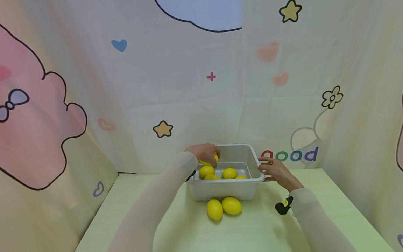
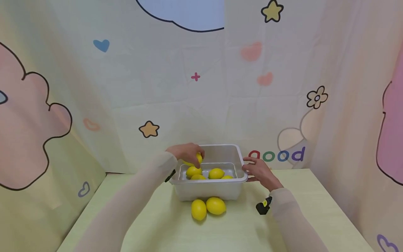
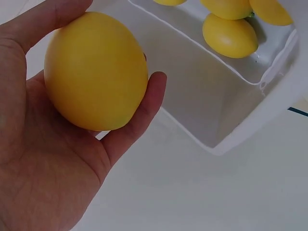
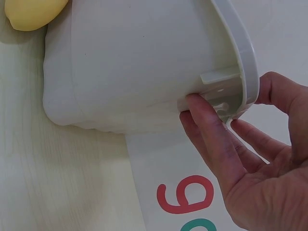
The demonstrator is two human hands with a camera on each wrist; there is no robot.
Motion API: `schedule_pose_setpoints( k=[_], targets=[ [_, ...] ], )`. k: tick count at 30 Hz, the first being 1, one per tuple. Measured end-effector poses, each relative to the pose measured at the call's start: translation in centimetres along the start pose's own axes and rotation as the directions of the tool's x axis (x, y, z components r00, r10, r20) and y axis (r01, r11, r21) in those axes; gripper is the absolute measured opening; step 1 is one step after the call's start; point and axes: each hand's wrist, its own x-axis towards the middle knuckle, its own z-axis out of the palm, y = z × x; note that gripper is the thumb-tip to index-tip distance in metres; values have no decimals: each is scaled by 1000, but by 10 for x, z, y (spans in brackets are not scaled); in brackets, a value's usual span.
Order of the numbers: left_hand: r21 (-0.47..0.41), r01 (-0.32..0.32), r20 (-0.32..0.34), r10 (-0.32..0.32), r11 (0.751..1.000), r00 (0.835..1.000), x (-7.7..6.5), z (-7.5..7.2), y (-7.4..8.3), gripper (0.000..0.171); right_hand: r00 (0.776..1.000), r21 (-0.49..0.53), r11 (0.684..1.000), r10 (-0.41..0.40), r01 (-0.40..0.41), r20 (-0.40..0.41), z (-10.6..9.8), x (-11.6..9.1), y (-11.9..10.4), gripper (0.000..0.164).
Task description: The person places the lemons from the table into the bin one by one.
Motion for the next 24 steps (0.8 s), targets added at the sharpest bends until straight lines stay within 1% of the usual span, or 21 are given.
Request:
schedule_pose_setpoints(
  k=[9,18,24],
  targets=[
    [3,17,21,-17,1000,1000,8,6,-1,34,1000,1,1000,-1,1,-1,-1,2,1,62],
    [53,17,16,-18,998,1000,12,10,-2,32,1000,11,1000,-7,7,2,0,0,-1,61],
    [78,14,11,-15,997,1000,14,13,-3,34,1000,13,1000,-7,6,0,0,0,0,61]
  ],
)
